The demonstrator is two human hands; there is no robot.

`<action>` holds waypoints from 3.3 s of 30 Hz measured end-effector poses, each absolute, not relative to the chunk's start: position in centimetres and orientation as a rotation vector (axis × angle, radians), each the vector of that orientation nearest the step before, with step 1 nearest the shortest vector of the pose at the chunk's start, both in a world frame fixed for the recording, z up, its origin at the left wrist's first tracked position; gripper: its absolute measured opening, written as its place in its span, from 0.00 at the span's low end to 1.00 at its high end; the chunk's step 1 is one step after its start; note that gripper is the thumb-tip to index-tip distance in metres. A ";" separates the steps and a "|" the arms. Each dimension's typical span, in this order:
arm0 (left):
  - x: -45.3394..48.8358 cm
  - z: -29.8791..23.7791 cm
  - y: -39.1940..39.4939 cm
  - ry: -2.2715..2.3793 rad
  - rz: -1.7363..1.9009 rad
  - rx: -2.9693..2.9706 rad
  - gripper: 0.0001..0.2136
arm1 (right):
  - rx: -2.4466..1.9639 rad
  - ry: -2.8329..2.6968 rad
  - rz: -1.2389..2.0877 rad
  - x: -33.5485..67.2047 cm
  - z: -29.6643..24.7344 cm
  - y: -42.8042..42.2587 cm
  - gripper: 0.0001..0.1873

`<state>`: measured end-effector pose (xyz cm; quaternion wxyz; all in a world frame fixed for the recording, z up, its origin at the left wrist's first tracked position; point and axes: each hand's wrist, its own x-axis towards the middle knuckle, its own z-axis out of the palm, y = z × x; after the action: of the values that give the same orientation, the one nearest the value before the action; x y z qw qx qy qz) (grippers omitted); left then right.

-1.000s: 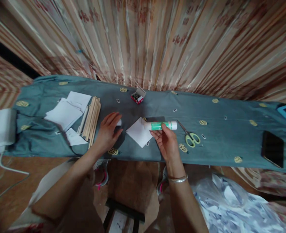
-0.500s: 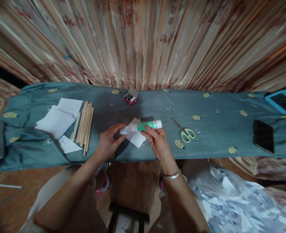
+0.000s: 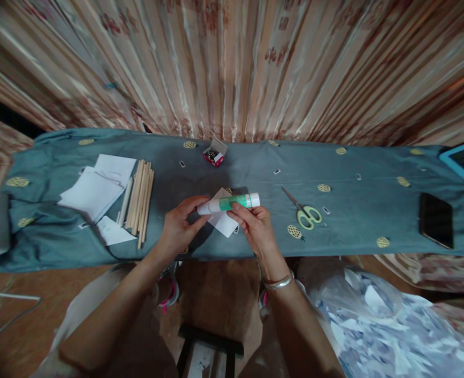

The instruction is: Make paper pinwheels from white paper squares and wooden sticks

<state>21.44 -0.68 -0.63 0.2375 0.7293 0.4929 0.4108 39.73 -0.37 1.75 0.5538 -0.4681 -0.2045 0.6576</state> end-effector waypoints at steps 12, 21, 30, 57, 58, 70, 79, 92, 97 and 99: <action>21.1 -0.8 -0.7 1.324 1.165 2.147 0.13 | -1.166 -0.541 1.506 39.3 1.5 -0.3 0.20; 21.0 -0.7 -1.1 1.336 1.163 2.185 0.12 | -1.209 -0.631 1.443 38.6 0.8 -0.4 0.19; 21.0 -0.6 -1.4 1.380 1.088 2.129 0.12 | -1.233 -0.700 1.428 37.8 0.9 -0.8 0.18; 21.1 -1.3 -1.6 1.143 0.702 2.548 0.11 | -1.416 -2.116 0.449 42.7 -1.3 -3.8 0.18; 21.5 -1.4 -1.8 1.129 0.697 2.561 0.11 | -1.418 -2.119 0.451 42.7 -1.3 -3.9 0.18; 22.2 -2.0 -1.6 1.104 0.742 2.678 0.11 | -1.422 -2.087 0.554 42.8 -0.7 -3.9 0.19; 22.3 -1.7 -1.6 1.113 0.750 2.617 0.10 | -1.392 -2.001 0.641 42.2 -0.4 -3.9 0.11; 22.7 -1.4 -3.5 1.159 0.790 2.450 0.08 | -1.410 -1.929 0.816 42.3 -0.7 -3.9 0.07; 22.8 -1.8 -3.8 1.203 0.874 2.453 0.08 | -1.451 -1.853 0.779 41.6 -1.1 -3.7 0.06; 22.8 -1.9 -3.8 1.198 0.871 2.470 0.08 | -1.463 -1.846 0.755 41.4 -1.2 -3.6 0.05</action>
<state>22.80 -3.81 -1.91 0.1304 0.8502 0.4125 0.2998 41.35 -3.60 -1.20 0.3279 -0.5588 -0.7050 0.2884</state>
